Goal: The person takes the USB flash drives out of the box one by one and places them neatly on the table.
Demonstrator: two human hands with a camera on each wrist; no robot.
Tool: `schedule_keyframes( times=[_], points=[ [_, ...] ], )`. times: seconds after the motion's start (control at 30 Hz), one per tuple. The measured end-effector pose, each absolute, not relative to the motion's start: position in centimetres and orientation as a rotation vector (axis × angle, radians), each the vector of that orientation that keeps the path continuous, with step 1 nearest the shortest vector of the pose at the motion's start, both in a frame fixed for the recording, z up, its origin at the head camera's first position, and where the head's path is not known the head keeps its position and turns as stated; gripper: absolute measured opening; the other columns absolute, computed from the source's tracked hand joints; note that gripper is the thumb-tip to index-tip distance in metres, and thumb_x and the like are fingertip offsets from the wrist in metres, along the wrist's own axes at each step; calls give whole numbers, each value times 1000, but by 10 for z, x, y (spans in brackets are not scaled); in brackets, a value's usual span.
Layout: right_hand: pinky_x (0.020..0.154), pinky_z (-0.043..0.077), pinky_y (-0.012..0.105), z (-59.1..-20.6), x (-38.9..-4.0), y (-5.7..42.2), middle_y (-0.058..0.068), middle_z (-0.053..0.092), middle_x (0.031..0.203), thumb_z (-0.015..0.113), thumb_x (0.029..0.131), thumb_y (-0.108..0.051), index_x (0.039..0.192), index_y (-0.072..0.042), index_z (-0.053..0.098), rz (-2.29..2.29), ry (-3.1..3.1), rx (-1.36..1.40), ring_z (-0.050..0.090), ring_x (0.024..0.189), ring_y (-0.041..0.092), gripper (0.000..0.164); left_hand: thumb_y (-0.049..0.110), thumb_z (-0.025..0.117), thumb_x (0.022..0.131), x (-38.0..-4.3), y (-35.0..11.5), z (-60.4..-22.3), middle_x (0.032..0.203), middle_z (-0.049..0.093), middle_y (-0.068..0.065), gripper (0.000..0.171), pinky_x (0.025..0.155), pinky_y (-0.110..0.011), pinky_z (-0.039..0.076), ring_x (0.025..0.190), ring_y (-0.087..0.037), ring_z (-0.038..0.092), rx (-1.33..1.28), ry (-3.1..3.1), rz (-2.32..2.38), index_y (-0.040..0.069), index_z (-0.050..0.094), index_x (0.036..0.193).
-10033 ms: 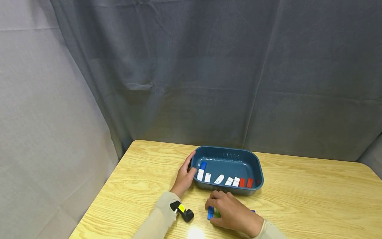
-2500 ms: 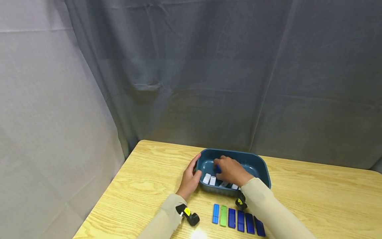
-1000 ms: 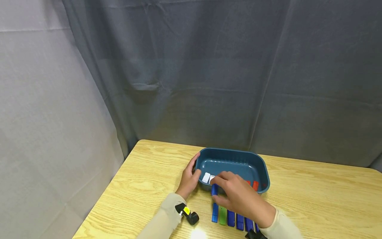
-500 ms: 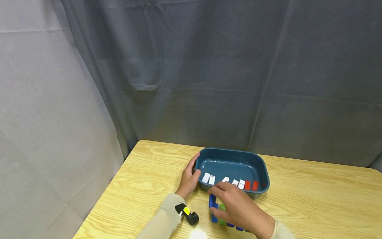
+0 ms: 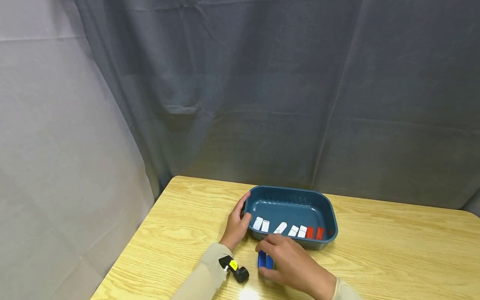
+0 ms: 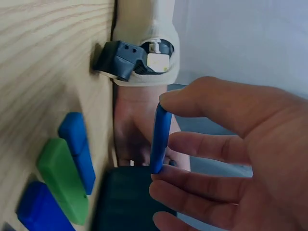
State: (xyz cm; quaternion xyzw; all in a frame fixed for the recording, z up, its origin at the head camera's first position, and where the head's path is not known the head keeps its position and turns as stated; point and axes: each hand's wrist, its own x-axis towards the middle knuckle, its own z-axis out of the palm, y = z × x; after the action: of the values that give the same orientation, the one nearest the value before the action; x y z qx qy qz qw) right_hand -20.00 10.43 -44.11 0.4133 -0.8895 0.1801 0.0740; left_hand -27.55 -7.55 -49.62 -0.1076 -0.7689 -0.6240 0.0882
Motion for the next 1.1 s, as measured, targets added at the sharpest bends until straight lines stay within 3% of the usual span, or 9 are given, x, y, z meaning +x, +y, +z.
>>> schedule_keyframes(
  times=[0.47, 1.1],
  points=[
    [75, 51, 35, -458, -203, 102, -5, 63, 98, 76, 75, -37, 104, -15, 68, 463, -2714, 1209, 56, 86, 10, 37, -3, 47, 88, -276, -75, -496, 149, 41, -9, 61, 109, -44, 33, 135, -28, 40, -301, -2298, -1843, 11, 40, 147],
    [64, 40, 31, -471, -206, 98, -6, 62, 89, 76, 74, -35, 102, -15, 65, 461, -2761, 1169, 53, 78, 6, 36, -2, 48, 88, -278, -75, -500, 151, 39, -6, 62, 110, -44, 31, 136, -23, 38, -306, -2305, -1830, 13, 40, 148]
  ],
)
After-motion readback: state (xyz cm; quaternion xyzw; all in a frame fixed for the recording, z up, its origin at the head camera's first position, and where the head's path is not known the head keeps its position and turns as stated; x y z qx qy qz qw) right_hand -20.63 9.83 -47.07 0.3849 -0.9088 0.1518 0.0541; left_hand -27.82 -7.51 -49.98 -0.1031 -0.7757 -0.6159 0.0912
